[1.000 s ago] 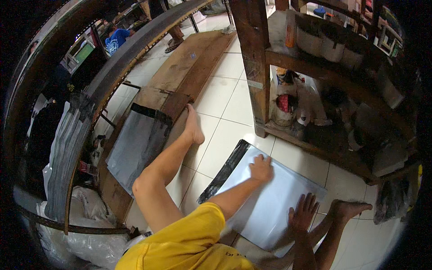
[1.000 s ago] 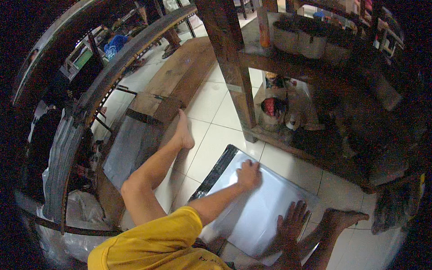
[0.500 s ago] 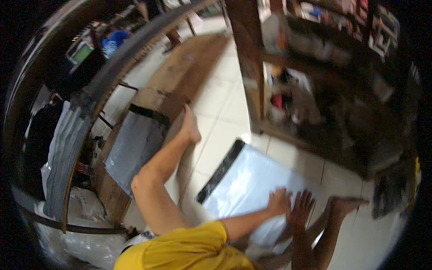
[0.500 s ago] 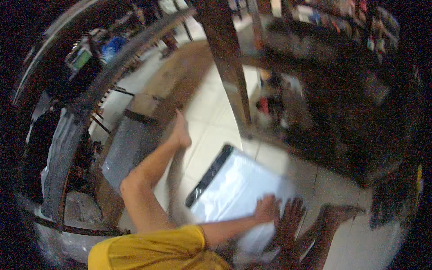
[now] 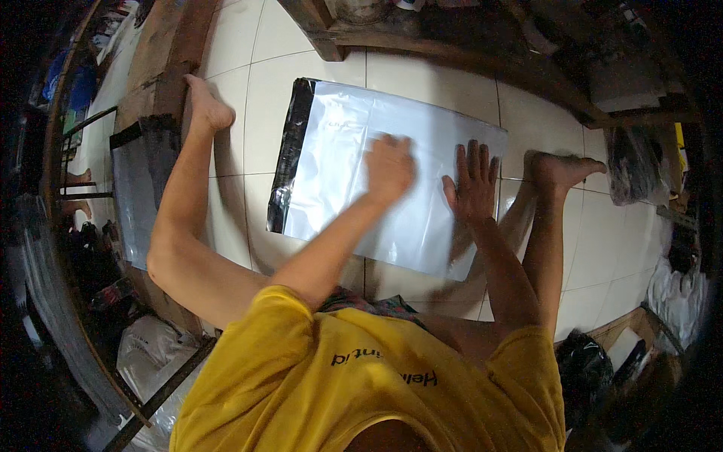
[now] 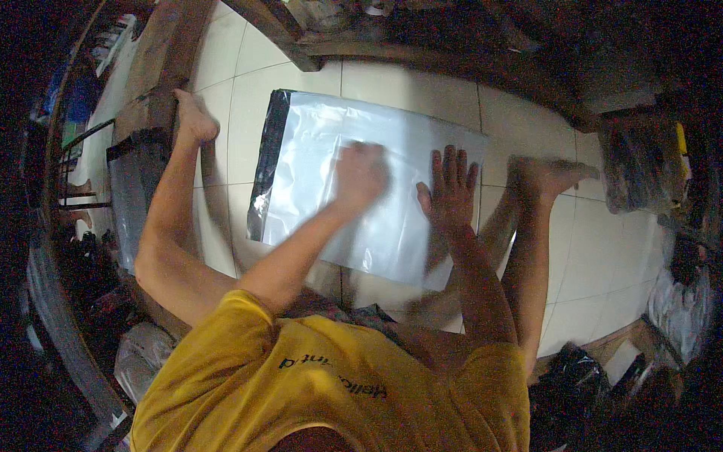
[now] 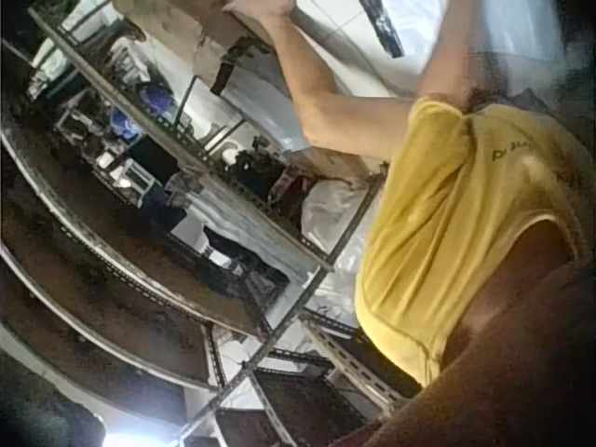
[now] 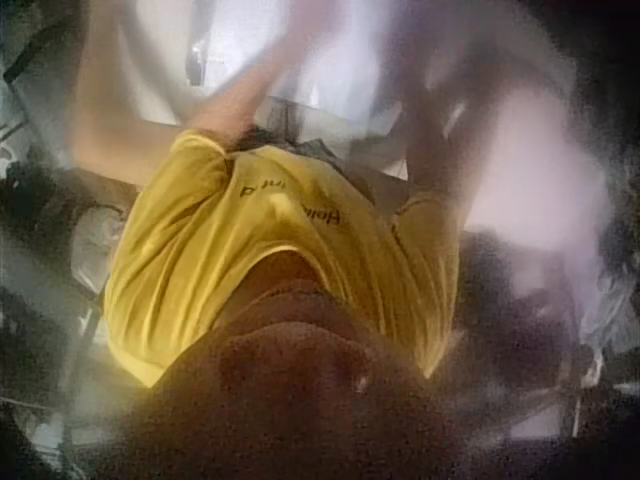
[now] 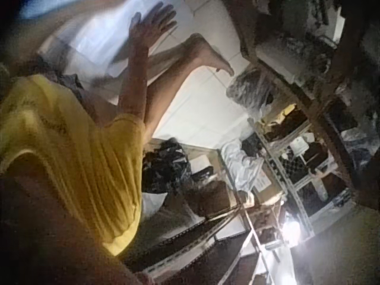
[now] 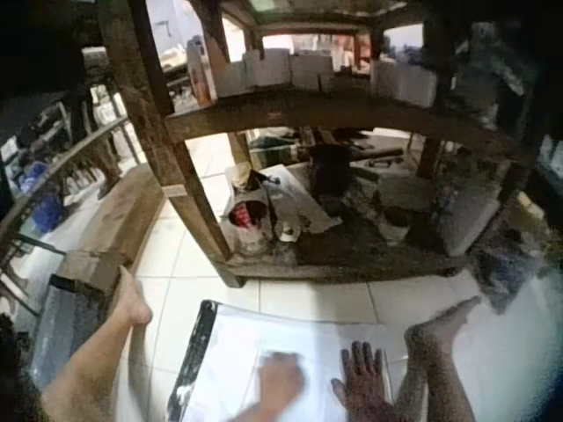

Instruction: The person sits on the floor and repeatedly folds a white plastic shipping bag, places a dark folded item inside, and seals the bag. The process is repeated multiple times with the same bag and item.

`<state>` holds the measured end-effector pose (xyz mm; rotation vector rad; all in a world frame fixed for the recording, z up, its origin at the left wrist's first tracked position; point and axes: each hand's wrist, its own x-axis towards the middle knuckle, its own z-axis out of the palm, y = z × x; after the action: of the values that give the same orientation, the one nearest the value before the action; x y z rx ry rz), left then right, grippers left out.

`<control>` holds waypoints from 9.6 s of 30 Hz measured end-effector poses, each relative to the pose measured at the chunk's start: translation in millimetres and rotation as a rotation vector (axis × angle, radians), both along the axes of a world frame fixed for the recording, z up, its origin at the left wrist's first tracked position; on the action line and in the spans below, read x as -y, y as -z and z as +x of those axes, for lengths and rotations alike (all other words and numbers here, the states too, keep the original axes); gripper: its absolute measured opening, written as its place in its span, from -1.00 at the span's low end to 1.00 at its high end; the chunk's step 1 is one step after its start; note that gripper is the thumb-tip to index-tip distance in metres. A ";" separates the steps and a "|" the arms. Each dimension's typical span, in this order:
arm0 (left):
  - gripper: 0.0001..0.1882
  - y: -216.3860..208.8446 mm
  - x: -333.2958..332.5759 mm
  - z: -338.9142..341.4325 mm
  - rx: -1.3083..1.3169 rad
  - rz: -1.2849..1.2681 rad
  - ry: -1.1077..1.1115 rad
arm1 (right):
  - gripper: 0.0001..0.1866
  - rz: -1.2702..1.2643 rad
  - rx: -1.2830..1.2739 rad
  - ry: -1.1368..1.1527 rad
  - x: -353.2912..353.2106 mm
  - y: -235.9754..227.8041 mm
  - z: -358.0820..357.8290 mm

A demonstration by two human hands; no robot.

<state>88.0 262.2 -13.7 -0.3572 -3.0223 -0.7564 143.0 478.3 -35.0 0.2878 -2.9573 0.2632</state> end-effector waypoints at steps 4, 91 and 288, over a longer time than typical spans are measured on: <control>-0.62 -22.0 -49.3 51.0 0.278 0.122 0.063 | -0.23 0.066 0.044 0.008 0.1 -5.2 0.3; -0.66 -4.8 217.8 -5.5 0.776 0.738 -0.465 | -0.19 -0.145 0.411 0.317 147.9 -65.9 32.1; -0.53 -32.5 150.3 47.9 0.384 1.025 -0.130 | -0.09 -0.998 -0.116 0.216 216.3 -131.1 102.8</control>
<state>135.9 111.9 18.8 0.0264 -2.3939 -2.3407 245.8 262.1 96.1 -0.1446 -2.3307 1.5117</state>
